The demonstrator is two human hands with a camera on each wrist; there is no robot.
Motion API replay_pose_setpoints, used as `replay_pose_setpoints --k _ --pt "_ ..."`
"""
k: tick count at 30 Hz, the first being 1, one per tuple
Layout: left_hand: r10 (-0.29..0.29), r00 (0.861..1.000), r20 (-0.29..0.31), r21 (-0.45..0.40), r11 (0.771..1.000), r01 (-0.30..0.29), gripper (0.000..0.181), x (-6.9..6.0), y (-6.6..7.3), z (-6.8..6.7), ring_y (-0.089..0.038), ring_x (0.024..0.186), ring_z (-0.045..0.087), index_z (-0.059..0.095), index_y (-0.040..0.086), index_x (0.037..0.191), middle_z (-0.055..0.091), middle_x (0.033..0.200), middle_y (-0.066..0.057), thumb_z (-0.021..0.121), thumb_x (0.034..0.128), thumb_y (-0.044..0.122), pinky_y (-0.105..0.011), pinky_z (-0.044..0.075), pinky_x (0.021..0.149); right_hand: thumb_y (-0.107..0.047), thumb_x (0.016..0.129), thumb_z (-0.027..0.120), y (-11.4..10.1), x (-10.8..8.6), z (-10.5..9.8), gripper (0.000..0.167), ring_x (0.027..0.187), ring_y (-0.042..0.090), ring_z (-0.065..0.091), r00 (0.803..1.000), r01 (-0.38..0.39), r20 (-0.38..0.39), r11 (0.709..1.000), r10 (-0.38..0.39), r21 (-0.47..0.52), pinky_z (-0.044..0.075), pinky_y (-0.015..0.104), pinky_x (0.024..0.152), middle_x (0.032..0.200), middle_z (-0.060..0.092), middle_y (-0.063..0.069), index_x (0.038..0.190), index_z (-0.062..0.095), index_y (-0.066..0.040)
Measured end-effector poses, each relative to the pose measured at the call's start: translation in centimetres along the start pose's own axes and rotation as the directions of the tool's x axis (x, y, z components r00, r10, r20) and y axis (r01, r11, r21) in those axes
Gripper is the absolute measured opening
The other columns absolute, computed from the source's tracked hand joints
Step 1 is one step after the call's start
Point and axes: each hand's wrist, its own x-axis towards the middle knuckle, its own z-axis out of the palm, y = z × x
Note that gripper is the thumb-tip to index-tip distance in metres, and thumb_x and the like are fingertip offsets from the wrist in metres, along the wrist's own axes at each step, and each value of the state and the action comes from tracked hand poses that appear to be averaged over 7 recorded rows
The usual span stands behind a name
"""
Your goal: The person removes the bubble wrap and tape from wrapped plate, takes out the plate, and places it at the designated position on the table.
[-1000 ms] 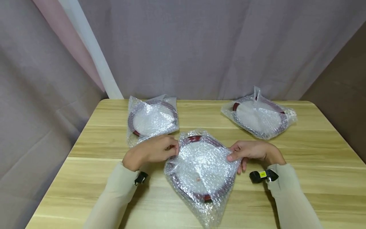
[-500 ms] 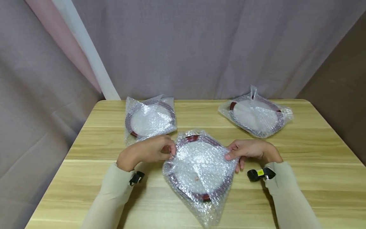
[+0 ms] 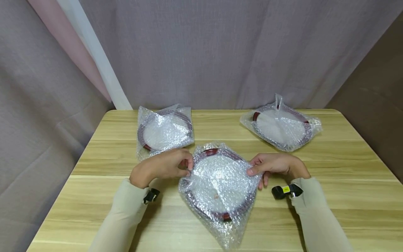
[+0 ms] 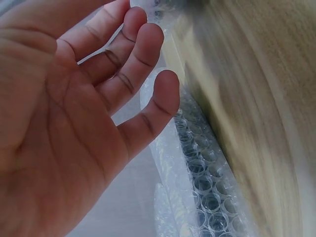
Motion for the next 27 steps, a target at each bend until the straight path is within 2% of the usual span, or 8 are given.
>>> replay_pose_setpoints --k 7,11,16,21,25,27 --pt "-0.001 1.0 0.0 0.017 1.0 0.001 0.016 0.1 -0.1 0.1 -0.012 0.086 0.057 0.067 0.016 0.093 0.063 0.094 0.008 0.082 0.0898 0.01 -0.025 0.053 0.08 -0.022 0.105 0.067 0.0 -0.1 0.0 0.025 0.073 0.025 0.078 1.0 -0.005 -0.003 1.0 0.005 -0.012 0.063 0.029 0.06 0.093 0.078 0.013 0.11 0.071 0.003" --pt "-0.003 1.0 0.001 -0.006 1.0 0.003 0.017 0.1 -0.2 0.1 -0.014 0.087 0.058 0.066 0.015 0.094 0.063 0.093 0.007 0.082 0.0895 0.01 -0.026 0.054 0.08 -0.021 0.104 0.067 -0.1 -0.1 0.0 0.02 0.072 0.024 0.077 1.0 -0.02 -0.014 1.0 0.02 -0.003 0.062 0.028 0.06 0.085 0.075 0.008 0.102 0.07 -0.001" --pt "0.023 1.0 -0.003 -0.08 0.996 -0.023 0.018 -0.1 -0.6 0.1 -0.014 0.092 0.062 0.067 0.015 0.096 0.066 0.096 0.007 0.081 0.089 0.007 -0.031 0.056 0.088 -0.02 0.104 0.068 -0.2 -0.2 0.1 0.017 0.072 0.023 0.077 0.999 -0.041 -0.025 0.999 0.041 0.01 0.062 0.027 0.061 0.079 0.07 0.003 0.096 0.067 -0.005" --pt "0.043 0.999 0.01 -0.157 0.987 -0.041 0.018 -0.5 -1.0 0.0 -0.012 0.097 0.064 0.07 0.016 0.099 0.07 0.102 0.006 0.076 0.0904 0.001 -0.034 0.056 0.094 -0.019 0.105 0.066 -0.1 -0.1 -0.1 0.02 0.072 0.023 0.077 1.0 -0.014 -0.002 1.0 0.014 0.001 0.062 0.028 0.061 0.085 0.074 0.007 0.105 0.07 0.0" --pt "0.068 0.998 0.008 -0.182 0.981 -0.065 0.026 -0.8 -1.2 -0.3 -0.014 0.1 0.066 0.072 0.013 0.105 0.072 0.105 0.003 0.067 0.0903 -0.007 -0.033 0.057 0.095 -0.02 0.105 0.066 -0.1 -0.1 -0.2 0.026 0.073 0.024 0.077 1.0 -0.005 0.002 1.0 0.005 -0.014 0.063 0.029 0.061 0.093 0.077 0.012 0.114 0.071 0.004" --pt "0.075 0.997 0.006 -0.182 0.981 -0.073 0.03 -0.9 -1.2 -0.4 -0.015 0.101 0.066 0.073 0.012 0.107 0.072 0.107 0.002 0.064 0.0899 -0.01 -0.032 0.057 0.095 -0.02 0.105 0.066 -0.1 -0.1 -0.2 0.026 0.073 0.024 0.077 1.0 -0.006 0.003 1.0 0.006 -0.014 0.063 0.03 0.061 0.093 0.077 0.012 0.114 0.07 0.004"
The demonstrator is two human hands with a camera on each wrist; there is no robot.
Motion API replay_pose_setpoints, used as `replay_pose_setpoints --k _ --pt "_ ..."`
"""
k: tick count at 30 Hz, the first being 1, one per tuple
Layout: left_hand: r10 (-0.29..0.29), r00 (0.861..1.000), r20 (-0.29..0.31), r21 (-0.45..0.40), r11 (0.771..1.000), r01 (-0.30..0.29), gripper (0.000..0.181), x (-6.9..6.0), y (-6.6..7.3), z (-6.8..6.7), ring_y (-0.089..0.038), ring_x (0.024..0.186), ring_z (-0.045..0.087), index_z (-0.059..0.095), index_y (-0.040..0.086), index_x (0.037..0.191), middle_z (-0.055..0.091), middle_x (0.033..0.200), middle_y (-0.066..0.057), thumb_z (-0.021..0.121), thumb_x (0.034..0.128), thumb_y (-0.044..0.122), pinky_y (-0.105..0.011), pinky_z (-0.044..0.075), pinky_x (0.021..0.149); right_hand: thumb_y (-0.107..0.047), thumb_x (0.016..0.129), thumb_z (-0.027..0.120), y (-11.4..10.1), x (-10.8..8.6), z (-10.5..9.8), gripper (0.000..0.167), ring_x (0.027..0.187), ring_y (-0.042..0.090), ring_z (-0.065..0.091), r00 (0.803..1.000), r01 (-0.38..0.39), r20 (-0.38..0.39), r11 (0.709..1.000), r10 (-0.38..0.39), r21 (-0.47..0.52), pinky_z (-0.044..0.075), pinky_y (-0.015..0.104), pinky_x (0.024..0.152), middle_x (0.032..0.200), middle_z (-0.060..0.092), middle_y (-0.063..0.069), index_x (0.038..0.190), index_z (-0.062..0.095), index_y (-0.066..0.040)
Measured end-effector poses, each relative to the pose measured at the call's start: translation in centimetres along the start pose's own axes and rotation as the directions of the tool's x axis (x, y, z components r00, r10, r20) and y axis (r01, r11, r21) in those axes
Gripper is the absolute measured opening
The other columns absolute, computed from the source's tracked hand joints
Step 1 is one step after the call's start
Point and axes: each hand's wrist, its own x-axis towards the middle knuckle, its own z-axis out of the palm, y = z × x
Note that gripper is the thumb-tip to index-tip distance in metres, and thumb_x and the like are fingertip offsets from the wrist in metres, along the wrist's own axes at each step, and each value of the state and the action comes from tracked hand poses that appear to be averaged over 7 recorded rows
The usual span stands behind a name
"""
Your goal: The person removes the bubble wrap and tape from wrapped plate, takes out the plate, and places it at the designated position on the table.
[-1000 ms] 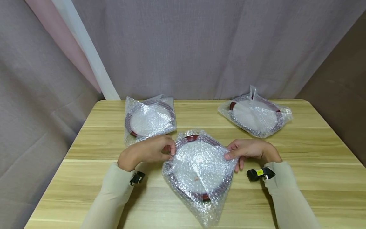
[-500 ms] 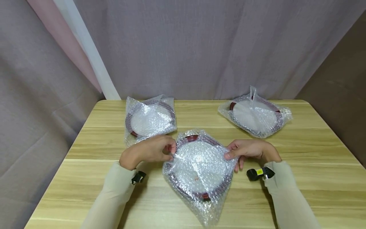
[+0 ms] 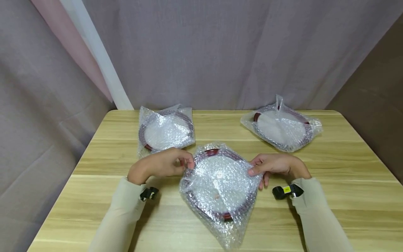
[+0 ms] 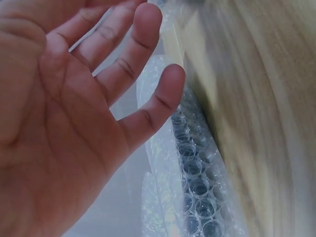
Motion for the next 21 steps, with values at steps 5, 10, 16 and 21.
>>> replay_pose_setpoints --k 5,10,16,21 --pt "-0.005 1.0 -0.001 -0.01 1.0 0.005 0.038 0.09 0.08 -0.11 -0.015 0.101 0.066 0.072 0.01 0.115 0.072 0.106 0.0 0.062 0.0884 -0.015 -0.029 0.058 0.093 -0.02 0.105 0.066 0.05 0.02 0.08 0.022 0.073 0.023 0.077 1.0 -0.007 -0.003 1.0 0.007 0.013 0.063 0.029 0.061 0.087 0.076 0.009 0.107 0.07 0.001" --pt "-0.035 0.999 -0.002 -0.017 0.999 0.035 0.044 0.17 0.2 -0.14 -0.014 0.097 0.067 0.069 0.011 0.121 0.07 0.103 0.0 0.065 0.0865 -0.016 -0.027 0.059 0.089 -0.021 0.105 0.067 0.12 0.05 0.08 0.02 0.073 0.024 0.077 1.0 -0.013 -0.007 1.0 0.013 0.019 0.063 0.029 0.061 0.085 0.074 0.007 0.103 0.069 -0.001" --pt "-0.056 0.998 0.012 -0.005 0.998 0.056 0.036 0.15 0.15 -0.13 -0.012 0.096 0.066 0.07 0.01 0.116 0.071 0.105 0.001 0.069 0.0885 -0.012 -0.025 0.058 0.089 -0.02 0.105 0.066 0.24 0.09 0.04 0.021 0.072 0.023 0.077 1.0 -0.003 -0.004 1.0 0.003 0.014 0.063 0.029 0.061 0.086 0.075 0.007 0.106 0.07 0.001" --pt "-0.052 0.998 0.018 0.018 0.999 0.052 0.032 0.34 0.17 -0.03 -0.012 0.093 0.066 0.071 0.011 0.112 0.07 0.103 0.002 0.07 0.0886 -0.011 -0.025 0.058 0.087 -0.021 0.105 0.067 0.16 0.02 0.13 0.019 0.072 0.022 0.077 1.0 -0.023 -0.019 1.0 0.024 0.018 0.062 0.027 0.061 0.084 0.074 0.006 0.102 0.07 -0.002"
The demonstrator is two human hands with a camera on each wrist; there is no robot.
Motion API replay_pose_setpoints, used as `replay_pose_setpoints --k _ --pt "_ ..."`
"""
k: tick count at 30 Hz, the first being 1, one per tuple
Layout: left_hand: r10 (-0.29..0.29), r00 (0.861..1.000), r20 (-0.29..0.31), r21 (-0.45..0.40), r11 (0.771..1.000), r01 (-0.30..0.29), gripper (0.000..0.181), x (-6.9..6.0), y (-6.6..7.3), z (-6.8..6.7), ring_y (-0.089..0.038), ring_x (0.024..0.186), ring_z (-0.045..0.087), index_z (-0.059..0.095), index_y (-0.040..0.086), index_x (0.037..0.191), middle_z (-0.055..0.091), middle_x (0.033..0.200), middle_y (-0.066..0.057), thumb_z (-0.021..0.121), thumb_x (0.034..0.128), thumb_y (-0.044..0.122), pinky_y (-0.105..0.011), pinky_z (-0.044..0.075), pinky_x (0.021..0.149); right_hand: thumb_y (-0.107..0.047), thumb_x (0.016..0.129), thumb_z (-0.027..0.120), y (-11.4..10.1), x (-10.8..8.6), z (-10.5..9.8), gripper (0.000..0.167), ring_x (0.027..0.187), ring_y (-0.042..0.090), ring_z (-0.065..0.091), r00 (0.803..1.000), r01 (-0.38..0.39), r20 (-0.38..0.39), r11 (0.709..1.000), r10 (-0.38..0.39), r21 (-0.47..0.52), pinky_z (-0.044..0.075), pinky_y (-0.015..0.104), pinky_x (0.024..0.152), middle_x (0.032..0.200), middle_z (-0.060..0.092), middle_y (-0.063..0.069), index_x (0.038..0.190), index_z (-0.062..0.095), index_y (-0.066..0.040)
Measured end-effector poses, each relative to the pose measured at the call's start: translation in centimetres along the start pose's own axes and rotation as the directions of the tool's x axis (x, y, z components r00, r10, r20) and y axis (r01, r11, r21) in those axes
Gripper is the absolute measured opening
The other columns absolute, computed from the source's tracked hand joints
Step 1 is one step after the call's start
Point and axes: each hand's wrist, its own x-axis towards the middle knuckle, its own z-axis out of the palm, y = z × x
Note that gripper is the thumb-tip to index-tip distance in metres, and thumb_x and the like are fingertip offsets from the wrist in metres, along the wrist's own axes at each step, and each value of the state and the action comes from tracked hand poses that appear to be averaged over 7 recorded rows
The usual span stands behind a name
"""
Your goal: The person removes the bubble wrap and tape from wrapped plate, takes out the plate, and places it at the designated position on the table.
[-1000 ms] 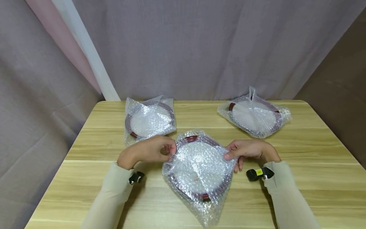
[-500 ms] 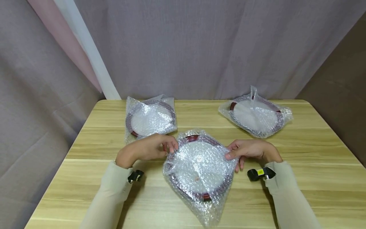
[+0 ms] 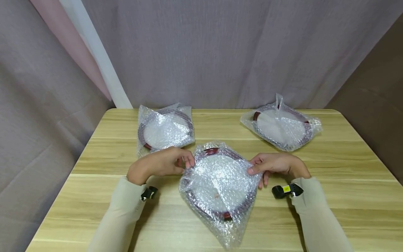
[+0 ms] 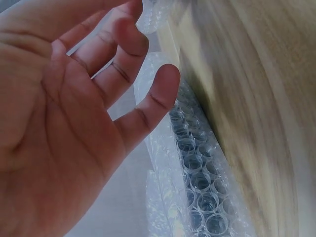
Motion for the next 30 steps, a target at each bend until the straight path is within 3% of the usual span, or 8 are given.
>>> replay_pose_setpoints --k 7,16,22,25,30 --pt "0.032 0.999 -0.002 0.02 0.999 -0.032 0.031 0.16 -0.01 0.22 -0.012 0.086 0.059 0.069 0.011 0.106 0.067 0.099 0.002 0.068 0.0835 -0.011 -0.026 0.056 0.08 -0.02 0.105 0.066 -0.05 -0.02 -0.08 0.019 0.072 0.022 0.077 1.0 0.006 0.002 1.0 -0.006 -0.002 0.062 0.028 0.061 0.083 0.073 0.004 0.103 0.069 -0.001" --pt "-0.026 1.0 0.001 0.083 0.996 0.026 0.032 0.29 0.27 0.52 -0.018 0.097 0.06 0.065 0.016 0.1 0.062 0.098 0.005 0.071 0.0784 -0.006 -0.035 0.056 0.09 -0.019 0.105 0.066 -0.01 0.07 -0.11 0.017 0.073 0.024 0.077 1.0 0.017 0.003 1.0 -0.017 -0.008 0.063 0.03 0.062 0.077 0.066 0.0 0.098 0.067 -0.004" --pt "-0.064 0.998 -0.016 0.147 0.987 0.065 0.031 0.47 0.6 0.78 -0.014 0.083 0.056 0.062 0.018 0.095 0.061 0.092 0.003 0.072 0.0744 -0.002 -0.028 0.051 0.074 -0.019 0.106 0.064 0.13 0.04 -0.13 0.018 0.073 0.023 0.077 1.0 0.019 0.009 1.0 -0.019 -0.01 0.063 0.028 0.062 0.081 0.071 0.002 0.102 0.068 -0.003" --pt "-0.039 0.999 -0.013 0.15 0.988 0.041 0.029 0.34 0.73 0.72 -0.014 0.083 0.055 0.062 0.018 0.093 0.061 0.091 0.003 0.072 0.0744 -0.003 -0.028 0.051 0.074 -0.019 0.106 0.064 0.06 0.0 -0.08 0.018 0.073 0.022 0.077 1.0 0.017 0.007 1.0 -0.017 -0.01 0.062 0.027 0.062 0.082 0.073 0.003 0.103 0.069 -0.002" --pt "0.059 0.998 0.001 0.115 0.992 -0.058 0.025 0.2 0.61 0.54 -0.021 0.092 0.058 0.065 0.013 0.092 0.062 0.092 0.002 0.068 0.0776 -0.007 -0.036 0.055 0.087 -0.019 0.106 0.065 -0.05 -0.05 0.01 0.02 0.071 0.021 0.076 1.0 0.009 -0.004 1.0 -0.009 -0.011 0.062 0.026 0.061 0.085 0.076 0.008 0.108 0.071 0.0"
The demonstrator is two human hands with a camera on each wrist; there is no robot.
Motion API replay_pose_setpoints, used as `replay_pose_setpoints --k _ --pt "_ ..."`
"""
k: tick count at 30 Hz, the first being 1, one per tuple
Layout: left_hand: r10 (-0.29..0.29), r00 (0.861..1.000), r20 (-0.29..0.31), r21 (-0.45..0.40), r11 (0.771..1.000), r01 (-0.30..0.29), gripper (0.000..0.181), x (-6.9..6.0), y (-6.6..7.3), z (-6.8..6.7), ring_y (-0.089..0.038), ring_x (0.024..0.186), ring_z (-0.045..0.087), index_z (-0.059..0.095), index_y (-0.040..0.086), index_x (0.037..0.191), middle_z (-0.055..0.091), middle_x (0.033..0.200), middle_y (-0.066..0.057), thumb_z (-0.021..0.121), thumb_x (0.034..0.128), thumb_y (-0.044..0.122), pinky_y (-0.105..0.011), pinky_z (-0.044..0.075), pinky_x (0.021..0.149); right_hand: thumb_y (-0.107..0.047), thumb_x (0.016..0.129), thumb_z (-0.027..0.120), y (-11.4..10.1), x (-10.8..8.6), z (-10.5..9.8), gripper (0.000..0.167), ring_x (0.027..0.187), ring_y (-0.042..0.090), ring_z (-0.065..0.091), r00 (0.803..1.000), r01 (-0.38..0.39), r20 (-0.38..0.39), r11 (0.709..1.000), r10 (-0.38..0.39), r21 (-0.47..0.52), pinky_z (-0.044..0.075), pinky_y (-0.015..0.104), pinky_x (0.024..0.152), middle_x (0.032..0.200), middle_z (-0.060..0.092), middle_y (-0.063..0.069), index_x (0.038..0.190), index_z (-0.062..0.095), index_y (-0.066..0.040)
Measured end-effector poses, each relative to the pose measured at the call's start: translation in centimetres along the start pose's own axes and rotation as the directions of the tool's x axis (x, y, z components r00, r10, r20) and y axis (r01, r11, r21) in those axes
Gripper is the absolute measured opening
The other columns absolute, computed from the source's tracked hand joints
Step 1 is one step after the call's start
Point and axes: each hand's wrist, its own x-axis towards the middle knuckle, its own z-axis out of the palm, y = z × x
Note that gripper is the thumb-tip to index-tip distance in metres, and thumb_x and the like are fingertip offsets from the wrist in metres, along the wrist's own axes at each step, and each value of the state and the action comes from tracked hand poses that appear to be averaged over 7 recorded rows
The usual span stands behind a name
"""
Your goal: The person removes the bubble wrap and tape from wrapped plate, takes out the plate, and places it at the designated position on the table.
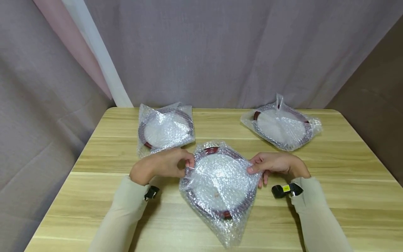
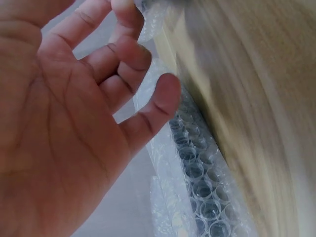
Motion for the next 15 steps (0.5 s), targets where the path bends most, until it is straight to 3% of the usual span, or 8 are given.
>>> replay_pose_setpoints --k 5,12,15 --pt "0.026 1.0 -0.007 0.008 1.0 -0.026 0.015 0.14 -0.07 0.27 -0.022 0.093 0.057 0.065 0.013 0.091 0.061 0.091 0.003 0.068 0.0845 0.0 -0.038 0.053 0.089 -0.018 0.106 0.065 0.01 -0.01 0.02 0.021 0.071 0.02 0.076 1.0 -0.001 0.006 1.0 0.001 0.009 0.062 0.026 0.062 0.086 0.077 0.01 0.109 0.071 0.001" --pt "-0.116 0.993 -0.017 0.029 0.993 0.116 0.013 0.22 0.11 0.75 -0.023 0.1 0.05 0.062 0.023 0.09 0.052 0.103 -0.005 0.071 0.0899 0.014 -0.036 0.048 0.091 -0.019 0.105 0.066 0.01 -0.01 -0.01 0.02 0.071 0.02 0.076 1.0 -0.002 -0.002 1.0 0.002 0.004 0.062 0.026 0.061 0.086 0.077 0.009 0.107 0.072 0.0" --pt "-0.122 0.992 -0.016 0.002 0.992 0.123 0.012 0.18 -0.13 0.89 -0.023 0.102 0.049 0.064 0.025 0.09 0.05 0.105 -0.006 0.071 0.0896 0.014 -0.038 0.048 0.094 -0.019 0.105 0.066 0.07 0.09 0.01 0.018 0.071 0.02 0.076 1.0 -0.004 -0.002 1.0 0.004 0.0 0.061 0.026 0.061 0.084 0.076 0.007 0.102 0.071 -0.002"
